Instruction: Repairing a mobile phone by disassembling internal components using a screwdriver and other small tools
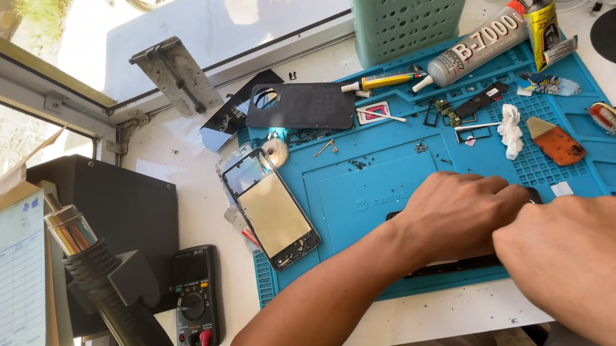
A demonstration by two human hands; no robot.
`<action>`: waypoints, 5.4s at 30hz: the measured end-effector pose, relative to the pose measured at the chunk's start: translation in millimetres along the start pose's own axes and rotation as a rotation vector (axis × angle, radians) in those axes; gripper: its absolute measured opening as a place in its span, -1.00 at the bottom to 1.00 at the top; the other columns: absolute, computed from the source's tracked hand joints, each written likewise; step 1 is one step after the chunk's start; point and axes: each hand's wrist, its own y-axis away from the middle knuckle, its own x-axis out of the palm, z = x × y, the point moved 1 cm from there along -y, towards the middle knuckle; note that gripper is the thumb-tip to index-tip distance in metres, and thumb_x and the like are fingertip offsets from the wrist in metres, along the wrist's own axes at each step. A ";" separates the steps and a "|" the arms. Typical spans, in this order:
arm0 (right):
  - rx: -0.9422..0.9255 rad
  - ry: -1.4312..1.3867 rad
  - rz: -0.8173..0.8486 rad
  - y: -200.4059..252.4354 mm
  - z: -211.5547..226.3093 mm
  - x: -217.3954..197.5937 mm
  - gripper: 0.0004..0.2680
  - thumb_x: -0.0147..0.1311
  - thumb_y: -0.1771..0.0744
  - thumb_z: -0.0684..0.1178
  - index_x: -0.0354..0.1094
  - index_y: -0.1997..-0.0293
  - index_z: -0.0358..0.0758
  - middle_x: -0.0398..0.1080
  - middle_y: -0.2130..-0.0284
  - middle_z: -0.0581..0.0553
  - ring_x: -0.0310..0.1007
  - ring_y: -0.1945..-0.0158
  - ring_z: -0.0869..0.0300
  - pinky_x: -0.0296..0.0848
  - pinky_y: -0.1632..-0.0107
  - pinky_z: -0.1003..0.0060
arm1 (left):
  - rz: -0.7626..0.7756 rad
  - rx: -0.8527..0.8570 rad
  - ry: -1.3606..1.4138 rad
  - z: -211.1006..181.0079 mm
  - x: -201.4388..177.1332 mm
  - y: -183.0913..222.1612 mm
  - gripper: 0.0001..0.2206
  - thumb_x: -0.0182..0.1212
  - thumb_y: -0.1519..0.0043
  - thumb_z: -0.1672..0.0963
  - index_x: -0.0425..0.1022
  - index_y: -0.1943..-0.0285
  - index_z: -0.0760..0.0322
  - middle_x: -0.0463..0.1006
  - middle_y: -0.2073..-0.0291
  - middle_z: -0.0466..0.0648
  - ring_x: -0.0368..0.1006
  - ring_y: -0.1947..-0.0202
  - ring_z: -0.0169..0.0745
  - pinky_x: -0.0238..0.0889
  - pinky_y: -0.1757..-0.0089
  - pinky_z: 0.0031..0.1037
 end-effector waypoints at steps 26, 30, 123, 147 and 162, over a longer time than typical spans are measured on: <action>-0.161 -0.066 -0.186 -5.3 -12.2 14.9 -0.82 0.07 -0.23 -0.19 0.49 0.30 0.15 0.49 0.39 0.12 0.52 0.20 0.05 0.51 0.22 0.06 | 0.234 0.035 0.254 0.6 -26.2 3.1 -0.83 0.32 -0.10 0.02 0.48 0.43 0.10 0.56 0.40 -0.16 0.41 0.45 -0.01 0.03 0.53 -0.22; -0.048 -0.145 -0.121 1.6 -18.0 9.7 -0.72 -0.19 -0.42 0.32 0.47 0.17 0.14 0.54 0.28 0.02 0.53 0.10 0.02 0.52 0.16 0.04 | 0.237 0.092 0.265 0.6 -32.2 2.4 -0.83 0.30 -0.18 -0.01 0.58 0.42 0.02 0.51 0.40 -0.23 0.40 0.43 -0.10 0.02 0.50 -0.26; -0.256 -0.772 -0.730 37.4 -56.3 98.2 -0.81 0.07 -0.37 0.06 0.37 0.47 -0.04 0.39 0.61 0.00 0.36 0.52 0.03 0.26 0.35 0.08 | 0.347 0.263 -0.380 -41.4 -24.9 8.1 -0.73 0.09 -0.47 0.08 0.54 0.33 0.12 0.45 0.45 -0.06 0.41 0.52 -0.14 0.15 0.32 -0.27; 0.559 -2.146 -1.571 -38.2 49.0 303.5 -0.85 0.15 -0.41 -0.18 0.41 -0.02 -0.48 0.36 0.45 -0.32 0.20 0.60 0.20 0.25 0.45 0.44 | -0.585 -0.237 0.458 29.1 -83.5 6.5 -0.69 -0.12 -0.47 0.04 0.17 0.37 0.19 0.21 0.50 -0.13 0.09 0.47 -0.23 -0.06 0.39 -0.25; 0.507 -2.090 -1.506 -29.7 51.8 292.2 -0.82 0.11 -0.40 -0.26 0.38 -0.06 -0.62 0.34 0.44 -0.46 0.21 0.59 0.08 0.29 0.38 0.30 | -0.097 -0.451 0.031 64.3 -51.0 8.2 -0.80 0.10 -0.39 0.09 0.66 -0.01 0.10 0.47 0.10 -0.05 0.49 0.26 0.06 0.30 0.46 -0.10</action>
